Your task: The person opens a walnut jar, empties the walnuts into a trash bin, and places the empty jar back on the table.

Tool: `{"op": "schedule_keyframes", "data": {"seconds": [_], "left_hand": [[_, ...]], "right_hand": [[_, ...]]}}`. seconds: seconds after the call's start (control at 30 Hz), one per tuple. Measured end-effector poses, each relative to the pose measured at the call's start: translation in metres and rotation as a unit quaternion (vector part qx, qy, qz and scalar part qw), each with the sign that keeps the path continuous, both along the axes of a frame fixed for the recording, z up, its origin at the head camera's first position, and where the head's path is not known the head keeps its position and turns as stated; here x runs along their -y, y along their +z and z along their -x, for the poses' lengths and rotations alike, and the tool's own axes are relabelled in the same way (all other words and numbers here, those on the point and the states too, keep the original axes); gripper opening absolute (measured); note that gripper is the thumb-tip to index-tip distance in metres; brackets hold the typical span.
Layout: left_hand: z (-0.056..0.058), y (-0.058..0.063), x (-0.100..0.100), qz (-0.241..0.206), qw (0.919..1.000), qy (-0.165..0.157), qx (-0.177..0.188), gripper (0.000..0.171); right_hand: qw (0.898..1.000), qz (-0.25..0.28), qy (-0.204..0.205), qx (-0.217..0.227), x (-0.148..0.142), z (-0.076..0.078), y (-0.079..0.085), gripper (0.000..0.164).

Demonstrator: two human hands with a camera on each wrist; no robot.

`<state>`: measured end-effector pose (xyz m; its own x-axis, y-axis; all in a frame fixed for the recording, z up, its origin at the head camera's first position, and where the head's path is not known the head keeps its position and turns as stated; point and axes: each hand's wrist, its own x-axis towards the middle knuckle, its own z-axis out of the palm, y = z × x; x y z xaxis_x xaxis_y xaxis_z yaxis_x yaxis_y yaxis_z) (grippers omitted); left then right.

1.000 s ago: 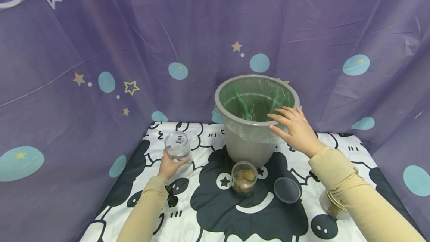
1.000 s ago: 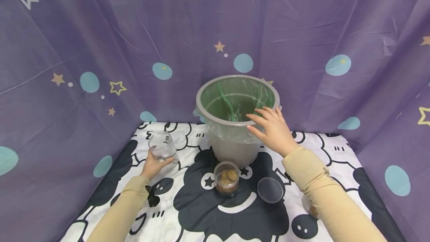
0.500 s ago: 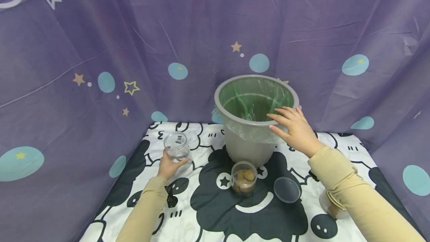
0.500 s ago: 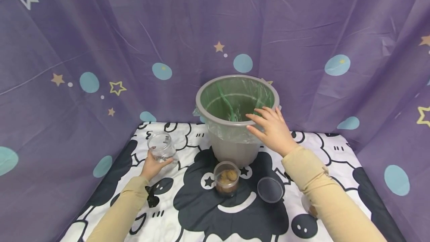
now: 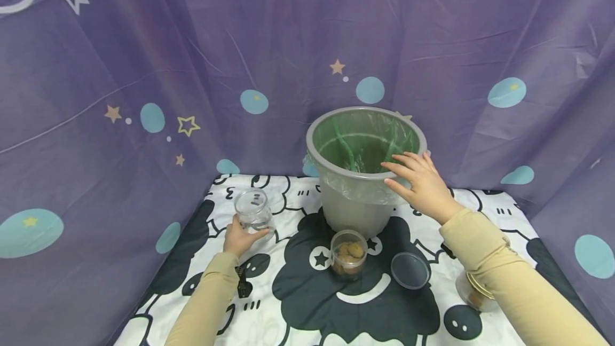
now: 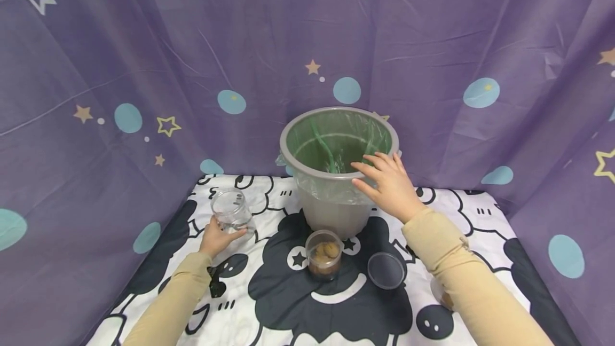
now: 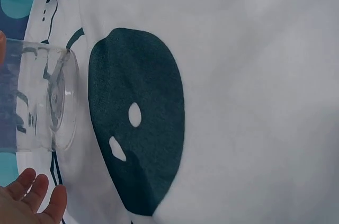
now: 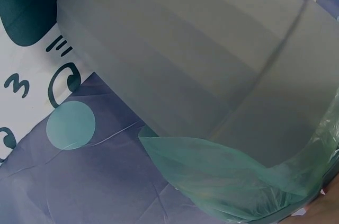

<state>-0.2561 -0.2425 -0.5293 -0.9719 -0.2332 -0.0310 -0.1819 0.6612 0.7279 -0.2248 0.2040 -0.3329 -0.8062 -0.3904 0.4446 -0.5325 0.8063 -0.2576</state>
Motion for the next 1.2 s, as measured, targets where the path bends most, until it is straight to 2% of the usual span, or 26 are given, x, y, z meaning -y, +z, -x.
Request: {"op": "schedule_keyframes", "data": {"seconds": [0.1, 0.23, 0.43, 0.67, 0.83, 1.0, 1.2], "left_hand": [[-0.002, -0.002, 0.003, 0.01, 0.9999, 0.001, 0.012, 0.115], [-0.005, 0.0, 0.006, 0.029, 0.9993, -0.001, 0.025, 0.11], [-0.008, 0.012, 0.01, 0.041, 0.9987, -0.009, 0.031, 0.106], [-0.017, 0.029, 0.015, 0.04, 0.9971, -0.042, 0.049, 0.116], [-0.024, 0.044, 0.019, 0.039, 0.9975, -0.056, 0.021, 0.115], [-0.03, 0.058, 0.019, 0.019, 0.9978, -0.057, -0.026, 0.108], [-0.036, 0.07, 0.012, 0.018, 0.9936, -0.067, -0.09, 0.102]], "right_hand": [[1.0, 0.0, 0.0, 0.001, 0.0, 0.0, 0.0, 0.041], [1.0, -0.001, 0.0, -0.001, 0.0, 0.001, 0.0, 0.041], [1.0, 0.003, -0.002, -0.008, 0.0, 0.002, -0.001, 0.041], [1.0, 0.001, -0.001, -0.009, 0.001, 0.003, -0.002, 0.041], [1.0, 0.004, -0.002, -0.013, 0.0, 0.005, -0.003, 0.04], [1.0, 0.005, -0.004, -0.018, -0.001, 0.006, -0.004, 0.041], [1.0, 0.006, -0.003, -0.023, 0.0, 0.006, -0.006, 0.041]]}}
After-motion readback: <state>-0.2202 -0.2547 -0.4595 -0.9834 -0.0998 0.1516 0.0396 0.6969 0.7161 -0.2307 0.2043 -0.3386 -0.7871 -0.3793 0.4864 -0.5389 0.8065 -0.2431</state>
